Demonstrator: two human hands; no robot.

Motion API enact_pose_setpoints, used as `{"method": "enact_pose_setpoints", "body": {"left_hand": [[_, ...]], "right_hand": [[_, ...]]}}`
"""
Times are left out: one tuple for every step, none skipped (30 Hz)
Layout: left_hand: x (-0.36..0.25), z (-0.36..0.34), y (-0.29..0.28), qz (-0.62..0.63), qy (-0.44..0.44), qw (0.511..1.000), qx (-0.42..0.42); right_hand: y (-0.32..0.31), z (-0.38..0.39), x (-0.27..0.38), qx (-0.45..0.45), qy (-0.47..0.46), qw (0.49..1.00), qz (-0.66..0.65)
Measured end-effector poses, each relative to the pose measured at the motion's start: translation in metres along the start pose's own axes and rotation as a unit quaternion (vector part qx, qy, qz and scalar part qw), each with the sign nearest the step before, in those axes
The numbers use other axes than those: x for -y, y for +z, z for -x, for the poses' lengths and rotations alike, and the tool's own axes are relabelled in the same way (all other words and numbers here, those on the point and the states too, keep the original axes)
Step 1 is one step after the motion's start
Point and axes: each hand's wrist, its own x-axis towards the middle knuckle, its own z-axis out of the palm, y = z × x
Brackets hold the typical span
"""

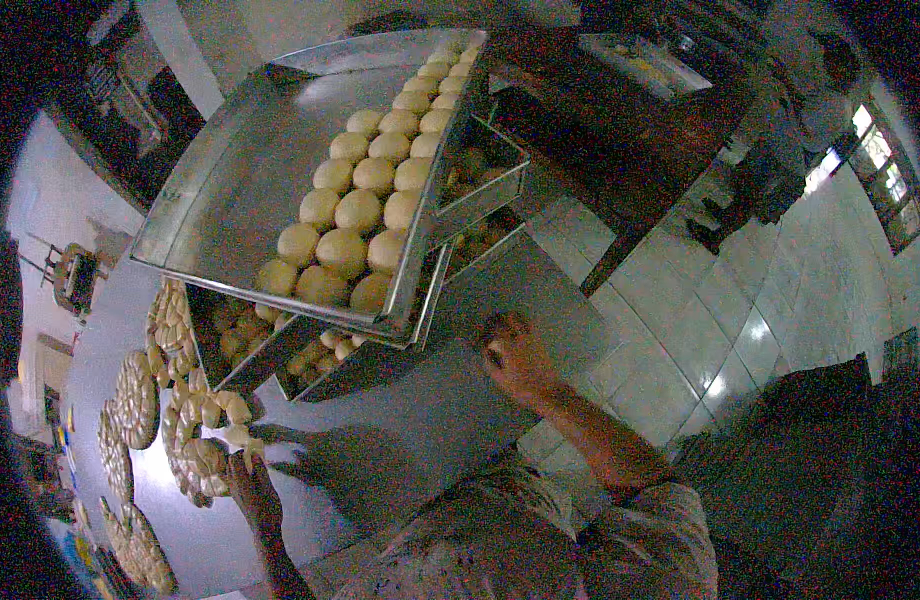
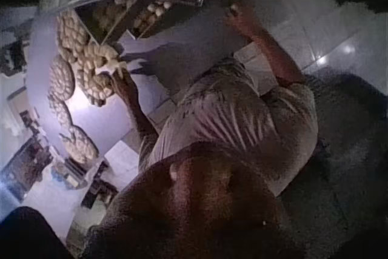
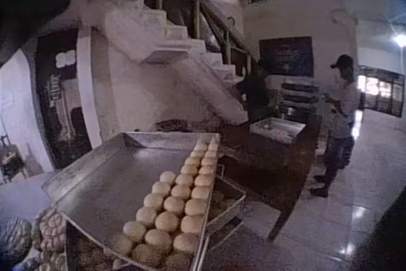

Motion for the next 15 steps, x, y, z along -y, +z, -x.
{"method": "enact_pose_setpoints", "body": {"left_hand": [[-0.012, 0.001, 0.001, 0.073, -0.028, 0.996, 0.031], [-0.025, 0.003, 0.003, 0.147, -0.055, 0.986, 0.065], [-0.043, 0.003, 0.008, 0.292, -0.117, 0.945, 0.086], [-0.061, 0.002, 0.015, 0.371, -0.163, 0.909, 0.095], [-0.075, 0.0, 0.017, 0.445, -0.214, 0.866, 0.086], [-0.084, 0.0, 0.018, 0.515, -0.26, 0.813, 0.076], [-0.077, -0.003, 0.012, 0.471, -0.224, 0.844, 0.129], [-0.076, -0.007, 0.011, 0.488, -0.238, 0.829, 0.133], [-0.077, -0.008, 0.012, 0.509, -0.252, 0.811, 0.144], [-0.078, -0.008, 0.013, 0.528, -0.265, 0.791, 0.156], [-0.072, -0.007, 0.021, 0.508, -0.249, 0.81, 0.158], [-0.061, -0.002, 0.034, 0.483, -0.233, 0.83, 0.154], [-0.056, -0.001, 0.04, 0.457, -0.217, 0.85, 0.145], [-0.066, -0.007, 0.042, 0.439, -0.21, 0.864, 0.13], [-0.081, -0.009, 0.04, 0.412, -0.209, 0.88, 0.111]], "right_hand": [[0.002, 0.002, -0.028, -0.004, -0.014, 0.995, 0.1], [0.007, 0.005, -0.046, -0.006, -0.027, 0.979, 0.201], [0.026, 0.004, -0.058, -0.032, 0.023, 0.988, 0.15], [0.048, 0.001, -0.068, -0.06, 0.073, 0.99, 0.1], [0.054, -0.017, -0.066, -0.09, 0.107, 0.989, 0.041], [0.049, -0.007, -0.061, -0.063, 0.075, 0.995, 0.023], [0.021, 0.004, -0.029, -0.038, 0.035, 0.999, 0.001], [-0.006, 0.008, -0.011, -0.012, -0.004, 1.0, -0.016], [-0.028, 0.007, -0.02, 0.026, 0.015, 0.999, -0.021], [-0.05, 0.008, -0.039, 0.064, 0.037, 0.997, -0.026], [-0.071, 0.002, -0.059, 0.109, 0.119, 0.977, -0.138], [-0.088, -0.013, -0.073, 0.152, 0.194, 0.936, -0.251], [-0.103, -0.03, -0.076, 0.092, 0.159, 0.879, -0.441], [-0.128, -0.049, -0.074, 0.033, 0.124, 0.787, -0.603], [-0.155, -0.077, -0.062, -0.007, 0.09, 0.789, -0.608]]}}
